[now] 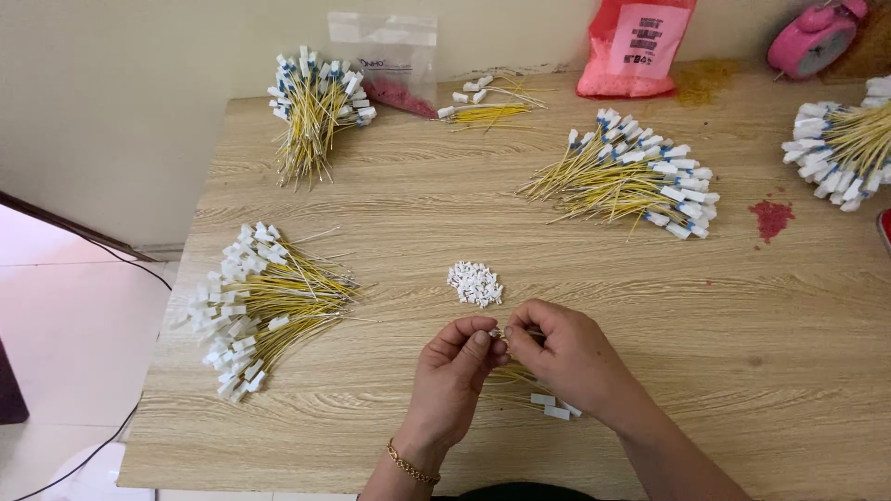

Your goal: Manually assembling electrical wire connectors by sliding small plastic sleeves onto individual wires.

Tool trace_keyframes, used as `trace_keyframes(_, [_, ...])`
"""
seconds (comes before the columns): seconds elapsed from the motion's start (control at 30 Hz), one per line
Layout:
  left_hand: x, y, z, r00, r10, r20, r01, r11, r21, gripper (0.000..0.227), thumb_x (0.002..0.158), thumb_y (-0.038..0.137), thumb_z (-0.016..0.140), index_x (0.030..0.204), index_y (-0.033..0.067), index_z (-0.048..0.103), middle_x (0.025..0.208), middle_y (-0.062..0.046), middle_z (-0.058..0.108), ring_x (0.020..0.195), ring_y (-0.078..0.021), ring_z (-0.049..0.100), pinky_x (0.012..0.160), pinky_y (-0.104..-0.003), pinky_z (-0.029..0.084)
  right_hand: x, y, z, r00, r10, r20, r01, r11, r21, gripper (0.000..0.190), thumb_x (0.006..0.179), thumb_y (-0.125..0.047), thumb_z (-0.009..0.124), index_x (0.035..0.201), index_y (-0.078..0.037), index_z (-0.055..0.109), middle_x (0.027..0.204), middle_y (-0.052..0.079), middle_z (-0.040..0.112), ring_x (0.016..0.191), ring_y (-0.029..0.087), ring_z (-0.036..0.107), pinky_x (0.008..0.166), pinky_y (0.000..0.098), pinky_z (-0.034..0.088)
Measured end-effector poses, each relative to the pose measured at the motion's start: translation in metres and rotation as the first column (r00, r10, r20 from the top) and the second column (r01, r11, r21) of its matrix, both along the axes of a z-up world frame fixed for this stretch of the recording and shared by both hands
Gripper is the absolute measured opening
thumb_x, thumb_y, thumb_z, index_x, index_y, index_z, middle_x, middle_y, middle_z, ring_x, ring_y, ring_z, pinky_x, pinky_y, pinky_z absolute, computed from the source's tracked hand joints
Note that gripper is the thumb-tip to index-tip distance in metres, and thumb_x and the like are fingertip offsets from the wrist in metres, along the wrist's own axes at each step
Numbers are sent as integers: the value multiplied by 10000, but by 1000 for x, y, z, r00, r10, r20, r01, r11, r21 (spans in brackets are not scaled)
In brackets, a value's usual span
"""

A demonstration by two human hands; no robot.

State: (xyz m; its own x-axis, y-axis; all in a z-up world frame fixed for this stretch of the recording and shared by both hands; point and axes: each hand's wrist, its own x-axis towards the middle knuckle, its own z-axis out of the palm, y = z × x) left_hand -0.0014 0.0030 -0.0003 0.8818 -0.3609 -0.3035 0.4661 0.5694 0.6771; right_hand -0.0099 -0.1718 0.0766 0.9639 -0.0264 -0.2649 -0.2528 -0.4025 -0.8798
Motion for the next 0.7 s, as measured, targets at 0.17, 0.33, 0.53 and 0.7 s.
trace_keyframes(0.17, [-1, -1, -6, 1000, 0, 8, 0, 1000, -11, 175, 1014, 57, 591, 1154, -10, 670, 1001, -92, 717, 919, -174, 693, 875, -336, 586, -1, 0, 6, 1000, 0, 15, 1, 1000, -17, 157, 885, -209, 685, 878, -53, 702, 752, 37, 778, 694, 100, 747, 621, 287, 591])
trace_keyframes(0.33, [-1, -3, -3, 998, -1, 60, -1, 999, 42, 173, 1009, 49, 590, 1147, -8, 677, 1003, -98, 725, 928, -181, 703, 887, -343, 594, -2, 0, 6, 1000, -1, 26, 3, 994, -107, 159, 867, -223, 699, 874, -65, 705, 758, 36, 782, 687, 108, 761, 622, 295, 592])
trace_keyframes(0.53, [0, -3, -5, 998, -5, 59, 2, 999, 53, 167, 1008, 43, 589, 1138, -10, 680, 1008, -94, 726, 937, -180, 702, 897, -350, 597, -1, -1, 3, 997, -34, -62, 30, 997, -67, 163, 892, -216, 674, 867, -59, 709, 717, 53, 769, 647, 126, 723, 604, 300, 577])
trace_keyframes(0.7, [-1, -3, 4, 999, -3, -42, 2, 1000, -26, 169, 1008, 54, 593, 1139, -13, 677, 992, -95, 718, 906, -184, 696, 865, -354, 591, -1, -2, 5, 993, -46, -110, 49, 998, 26, 188, 904, -212, 673, 854, -33, 708, 728, 63, 783, 675, 108, 722, 616, 296, 577])
